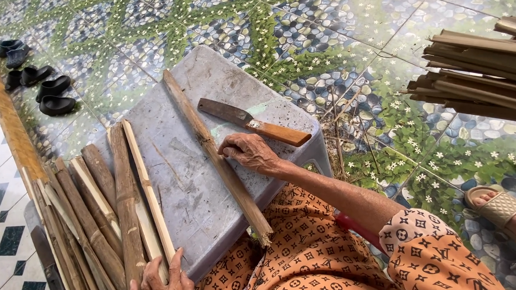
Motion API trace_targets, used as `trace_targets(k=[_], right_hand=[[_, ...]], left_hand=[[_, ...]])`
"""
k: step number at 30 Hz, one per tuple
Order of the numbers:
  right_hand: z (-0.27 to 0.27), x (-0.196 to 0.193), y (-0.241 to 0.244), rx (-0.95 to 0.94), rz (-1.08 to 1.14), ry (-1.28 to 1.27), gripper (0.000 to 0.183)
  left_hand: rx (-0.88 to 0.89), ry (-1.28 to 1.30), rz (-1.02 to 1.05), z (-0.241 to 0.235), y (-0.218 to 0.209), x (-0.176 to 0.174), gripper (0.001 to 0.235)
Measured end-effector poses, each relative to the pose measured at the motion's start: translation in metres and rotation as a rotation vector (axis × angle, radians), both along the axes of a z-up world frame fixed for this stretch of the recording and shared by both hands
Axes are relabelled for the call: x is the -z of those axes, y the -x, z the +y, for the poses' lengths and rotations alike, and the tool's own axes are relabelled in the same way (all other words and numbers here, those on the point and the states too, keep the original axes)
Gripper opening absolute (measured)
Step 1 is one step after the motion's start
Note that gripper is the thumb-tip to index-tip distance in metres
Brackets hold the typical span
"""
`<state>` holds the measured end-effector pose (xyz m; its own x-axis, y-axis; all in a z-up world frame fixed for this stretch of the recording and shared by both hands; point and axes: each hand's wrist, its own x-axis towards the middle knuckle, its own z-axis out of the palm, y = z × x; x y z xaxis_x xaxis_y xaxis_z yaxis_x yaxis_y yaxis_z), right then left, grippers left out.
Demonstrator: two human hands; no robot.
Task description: The person uses a machete to split bamboo sticks into thinner strips. They hold each stick with the left hand and strike it with the machete in the right hand, repeating the process for multiple sticks. The split pieces accumulate on the table.
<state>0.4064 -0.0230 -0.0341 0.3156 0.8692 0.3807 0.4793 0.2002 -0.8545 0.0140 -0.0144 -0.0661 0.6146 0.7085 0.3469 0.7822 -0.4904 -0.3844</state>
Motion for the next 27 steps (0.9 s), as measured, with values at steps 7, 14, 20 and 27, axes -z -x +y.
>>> trace_targets(k=[7, 14, 20, 27], right_hand=[[0.001, 0.0, 0.0, 0.006, 0.007, 0.017, 0.018], [0.0, 0.001, 0.0, -0.001, -0.031, 0.002, 0.018], [0.003, 0.0, 0.0, 0.02, -0.059, 0.037, 0.02], [0.003, 0.0, 0.0, 0.025, -0.055, 0.068, 0.022]], left_hand=[[0.0, 0.0, 0.044, 0.001, 0.001, 0.002, 0.074], [0.061, -0.09, -0.151, -0.016, -0.021, -0.021, 0.061], [0.047, -0.077, -0.13, -0.01, -0.014, -0.01, 0.069], [-0.036, 0.072, 0.03, 0.008, 0.003, 0.013, 0.069]])
